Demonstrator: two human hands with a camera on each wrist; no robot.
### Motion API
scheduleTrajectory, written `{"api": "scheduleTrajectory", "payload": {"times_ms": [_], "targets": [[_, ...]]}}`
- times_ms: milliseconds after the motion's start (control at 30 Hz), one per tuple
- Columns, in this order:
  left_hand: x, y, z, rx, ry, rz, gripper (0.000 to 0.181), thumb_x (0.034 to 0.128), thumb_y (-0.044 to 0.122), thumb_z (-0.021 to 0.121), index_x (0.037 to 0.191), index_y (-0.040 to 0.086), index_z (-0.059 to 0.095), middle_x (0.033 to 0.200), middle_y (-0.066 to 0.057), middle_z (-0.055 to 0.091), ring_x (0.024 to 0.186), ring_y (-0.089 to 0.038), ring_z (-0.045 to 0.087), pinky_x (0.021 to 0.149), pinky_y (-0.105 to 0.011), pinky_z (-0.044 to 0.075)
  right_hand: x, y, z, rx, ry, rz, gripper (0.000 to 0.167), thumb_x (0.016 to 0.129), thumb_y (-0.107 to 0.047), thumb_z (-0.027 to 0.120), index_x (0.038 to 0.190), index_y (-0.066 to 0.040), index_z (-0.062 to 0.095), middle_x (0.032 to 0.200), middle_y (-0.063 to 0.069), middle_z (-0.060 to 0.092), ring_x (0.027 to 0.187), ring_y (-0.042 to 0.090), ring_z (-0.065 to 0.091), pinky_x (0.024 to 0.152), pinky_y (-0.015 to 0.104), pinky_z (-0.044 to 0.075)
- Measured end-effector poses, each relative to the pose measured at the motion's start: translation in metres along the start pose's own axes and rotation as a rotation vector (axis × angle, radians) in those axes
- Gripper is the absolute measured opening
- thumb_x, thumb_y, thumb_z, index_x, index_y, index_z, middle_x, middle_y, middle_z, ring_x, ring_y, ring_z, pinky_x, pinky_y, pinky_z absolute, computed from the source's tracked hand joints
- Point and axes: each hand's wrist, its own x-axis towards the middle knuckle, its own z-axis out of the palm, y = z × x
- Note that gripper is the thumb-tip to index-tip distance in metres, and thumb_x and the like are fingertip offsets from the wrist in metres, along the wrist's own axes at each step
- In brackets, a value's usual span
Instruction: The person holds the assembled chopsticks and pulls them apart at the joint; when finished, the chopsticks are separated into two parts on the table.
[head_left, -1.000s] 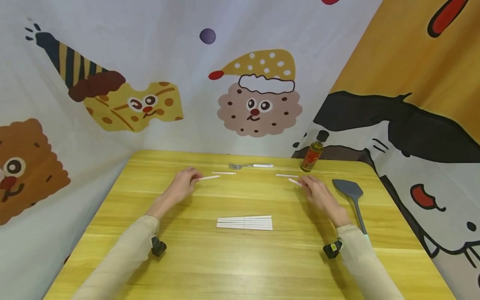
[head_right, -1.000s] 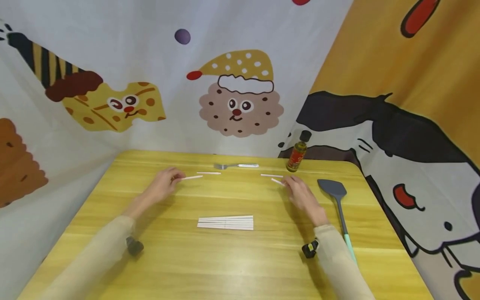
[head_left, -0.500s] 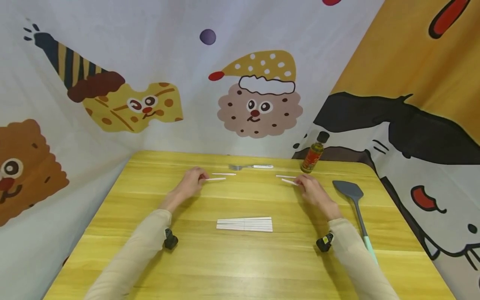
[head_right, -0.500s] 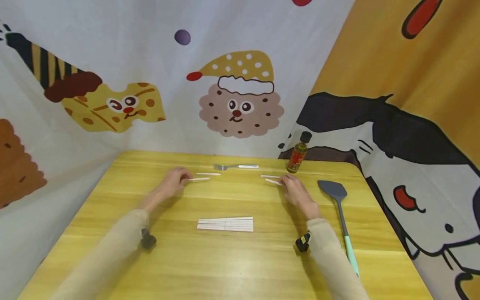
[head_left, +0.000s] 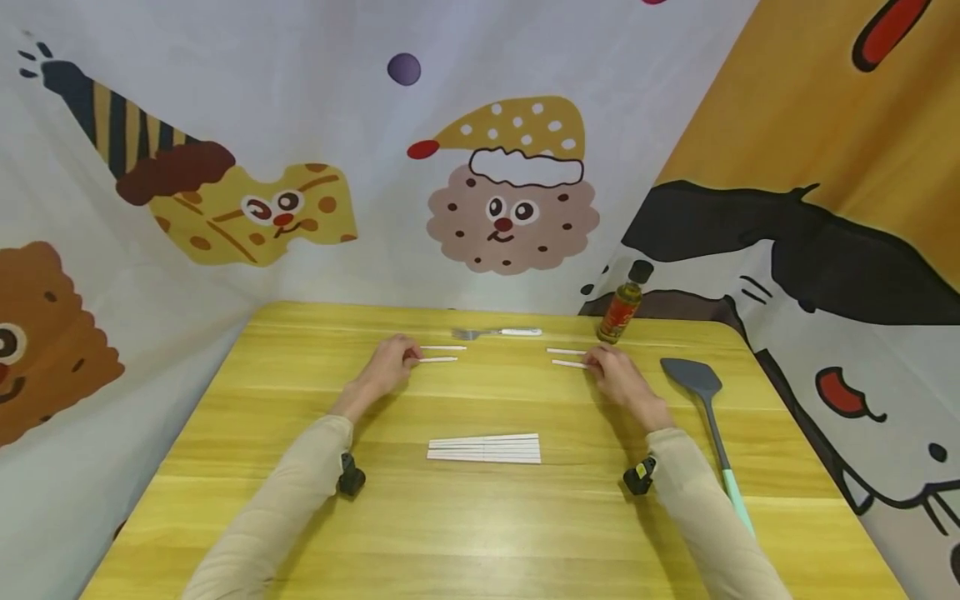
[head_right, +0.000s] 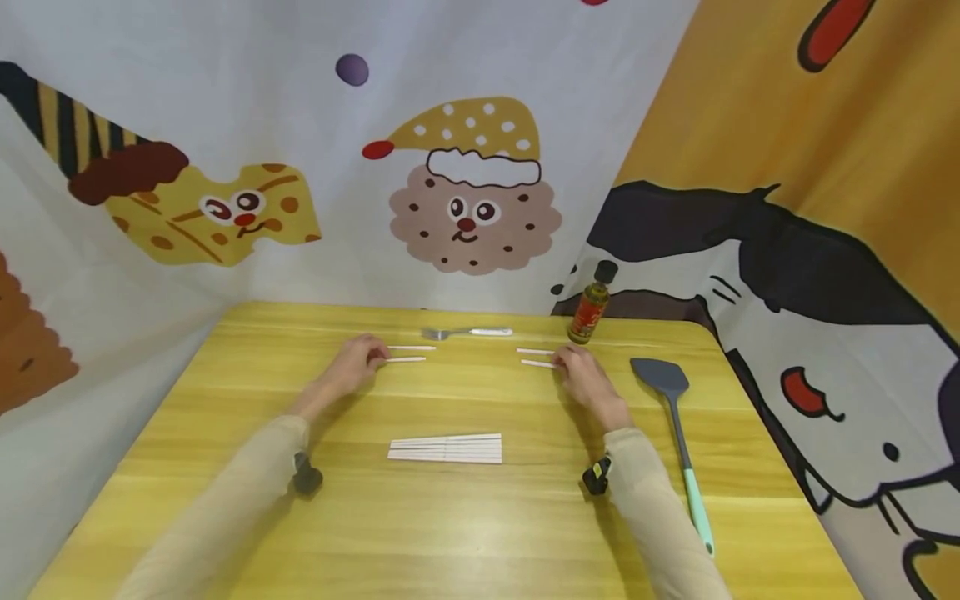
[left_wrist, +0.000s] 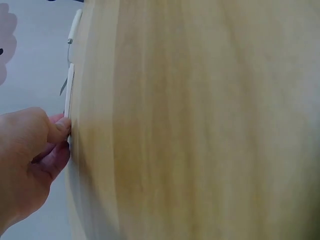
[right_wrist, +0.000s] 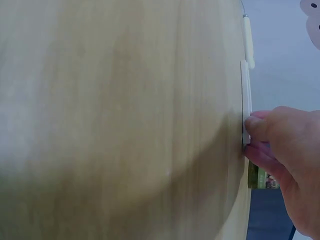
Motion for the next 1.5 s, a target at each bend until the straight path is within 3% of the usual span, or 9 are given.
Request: {"api": "scheduleTrajectory", "payload": {"times_ms": [300, 1000, 1500], "targets": [[0.000, -0.003, -0.002, 0.012, 0.022, 0.008, 0.012, 0.0954, -0.005, 0.062, 0.098, 0.000, 0.072, 0.101, -0.016, 0.066, 0.094, -0.028, 0.063, 0.082, -0.041, 0.055, -0.007, 0.008, -0.004, -0.025, 0.065, 0.037, 0.013, 0.086, 0.002, 0.075, 0.099, 0.002, 0.071, 0.092, 0.017, 0.067, 0.082, 0.032, 0.066, 0.072, 0.047, 0.056], [0.010, -0.001, 0.005, 0.021, 0.035, 0.034, 0.013, 0.0961, -0.004, 0.061, 0.100, 0.000, 0.073, 0.098, -0.015, 0.066, 0.094, -0.030, 0.063, 0.083, -0.042, 0.056, 0.007, 0.006, 0.002, 0.001, 0.022, 0.130, 0.006, 0.091, 0.001, 0.071, 0.097, -0.001, 0.071, 0.088, 0.015, 0.068, 0.081, 0.030, 0.066, 0.075, 0.048, 0.054], [0.013, 0.002, 0.007, -0.004, 0.028, 0.012, 0.013, 0.0963, -0.005, 0.060, 0.100, -0.001, 0.072, 0.100, -0.017, 0.065, 0.094, -0.030, 0.061, 0.083, -0.043, 0.055, 0.008, 0.006, 0.000, 0.009, 0.008, 0.169, 0.006, 0.091, 0.000, 0.071, 0.097, -0.001, 0.071, 0.091, 0.015, 0.068, 0.082, 0.030, 0.066, 0.075, 0.048, 0.054]]}}
